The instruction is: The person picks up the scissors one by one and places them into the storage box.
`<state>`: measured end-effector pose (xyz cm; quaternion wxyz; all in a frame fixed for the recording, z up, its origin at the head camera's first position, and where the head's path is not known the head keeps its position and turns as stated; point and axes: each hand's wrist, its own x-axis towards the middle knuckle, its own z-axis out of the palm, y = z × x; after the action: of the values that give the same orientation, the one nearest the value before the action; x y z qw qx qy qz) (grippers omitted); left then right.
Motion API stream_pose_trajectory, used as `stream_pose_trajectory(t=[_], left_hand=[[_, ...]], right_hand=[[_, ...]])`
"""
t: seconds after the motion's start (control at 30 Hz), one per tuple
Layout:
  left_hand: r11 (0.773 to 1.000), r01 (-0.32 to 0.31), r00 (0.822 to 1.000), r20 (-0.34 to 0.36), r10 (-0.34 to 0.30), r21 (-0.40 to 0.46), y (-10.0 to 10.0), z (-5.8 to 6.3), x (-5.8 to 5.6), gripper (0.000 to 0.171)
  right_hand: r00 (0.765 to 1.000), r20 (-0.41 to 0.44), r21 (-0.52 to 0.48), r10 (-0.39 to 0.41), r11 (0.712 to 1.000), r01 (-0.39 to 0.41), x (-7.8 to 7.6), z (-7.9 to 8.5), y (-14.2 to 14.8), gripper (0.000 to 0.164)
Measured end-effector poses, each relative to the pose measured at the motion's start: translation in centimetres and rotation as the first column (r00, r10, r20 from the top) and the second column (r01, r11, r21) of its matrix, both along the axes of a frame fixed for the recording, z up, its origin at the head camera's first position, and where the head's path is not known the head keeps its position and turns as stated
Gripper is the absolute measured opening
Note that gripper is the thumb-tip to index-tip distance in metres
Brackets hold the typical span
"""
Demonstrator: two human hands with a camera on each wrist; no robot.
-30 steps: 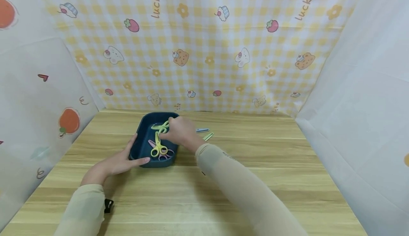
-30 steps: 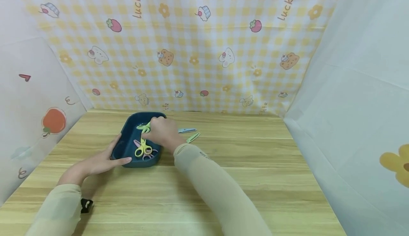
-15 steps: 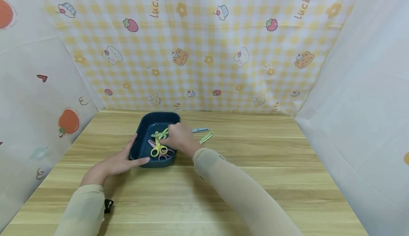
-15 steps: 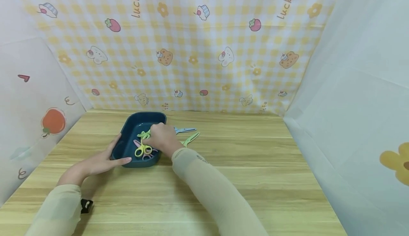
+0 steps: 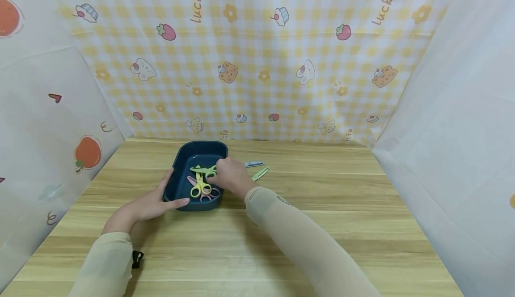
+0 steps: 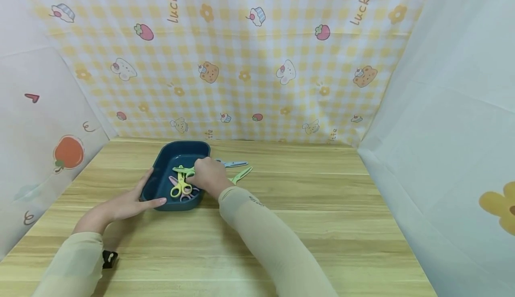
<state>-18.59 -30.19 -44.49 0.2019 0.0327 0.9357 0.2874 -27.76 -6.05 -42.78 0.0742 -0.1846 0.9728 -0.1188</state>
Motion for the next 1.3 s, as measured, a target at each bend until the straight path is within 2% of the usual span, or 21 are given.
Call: stream_pose_trajectory(t=[0.23, 0.5, 0.67, 0.9, 1.07, 1.3], left_hand=[[1.0, -0.001, 1.0, 0.003, 0.001, 0.012, 0.1, 0.0, 0.0, 0.123], [1.0, 0.0, 1.0, 0.0, 0.0, 0.014, 0.1, 0.0, 0.0, 0.123], [1.0, -0.001, 1.0, 0.003, 0.001, 0.016, 0.1, 0.0, 0.0, 0.123], [1.0, 0.002, 1.0, -0.003, -0.002, 0.011, 0.1, 0.0, 0.0, 0.123], [1.0, -0.001, 1.0, -0.001, 0.001, 0.012, 0.0, -0.1, 0.0, 0.123], [1.0, -0.002, 1.0, -0.006, 0.002, 0.013, 0.1, 0.0, 0.1, 0.123]], right_hand=[[1.0, -0.003, 0.004, -0.006, 1.0, 0.006, 0.1, 0.1, 0.1, 0.048], [1.0, -0.025, -0.027, 0.002, 1.0, -0.003, 0.0, 0.6, 0.5, 0.047], [0.999, -0.05, -0.057, 0.017, 0.998, -0.019, -0.5, 1.1, 1.2, 0.041], [0.997, -0.07, -0.034, 0.011, 0.999, -0.014, -1.2, 2.7, 2.3, 0.051], [0.998, -0.065, -0.032, 0.019, 0.999, -0.021, -1.7, 4.1, 3.6, 0.042], [0.993, -0.116, -0.002, 0.018, 1.0, -0.019, -2.0, 5.1, 5.8, 0.039]])
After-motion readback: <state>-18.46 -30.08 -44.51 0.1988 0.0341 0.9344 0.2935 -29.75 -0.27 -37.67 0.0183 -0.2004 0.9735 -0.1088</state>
